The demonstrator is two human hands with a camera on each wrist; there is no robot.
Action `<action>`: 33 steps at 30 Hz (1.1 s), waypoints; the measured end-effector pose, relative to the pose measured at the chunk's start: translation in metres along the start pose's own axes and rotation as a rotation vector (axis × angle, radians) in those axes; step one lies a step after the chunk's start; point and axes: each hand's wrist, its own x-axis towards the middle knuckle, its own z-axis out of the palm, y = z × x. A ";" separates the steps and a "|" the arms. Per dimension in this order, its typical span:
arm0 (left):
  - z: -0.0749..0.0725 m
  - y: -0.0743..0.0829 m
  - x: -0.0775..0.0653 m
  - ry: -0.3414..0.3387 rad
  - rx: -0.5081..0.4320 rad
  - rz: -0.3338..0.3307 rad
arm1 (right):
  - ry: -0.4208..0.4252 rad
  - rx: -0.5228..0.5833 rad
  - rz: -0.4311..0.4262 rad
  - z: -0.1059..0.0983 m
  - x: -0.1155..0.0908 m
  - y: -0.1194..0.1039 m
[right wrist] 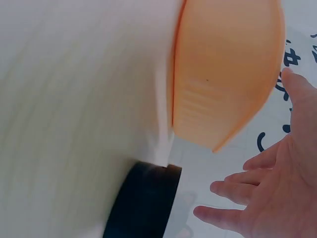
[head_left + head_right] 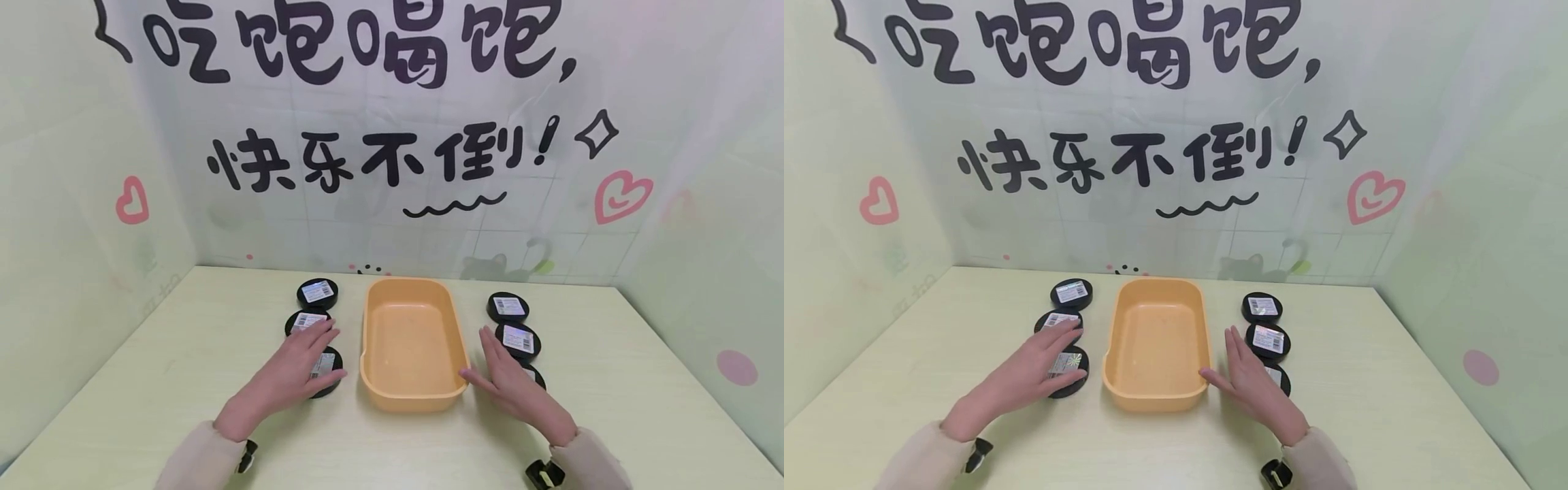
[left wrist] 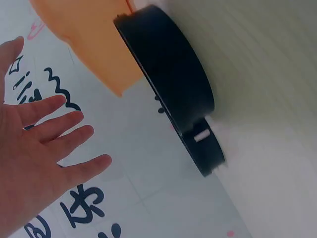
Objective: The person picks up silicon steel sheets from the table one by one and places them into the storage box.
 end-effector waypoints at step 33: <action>0.018 0.026 0.017 -0.165 -0.007 0.088 | -0.008 0.065 -0.072 0.012 0.009 -0.013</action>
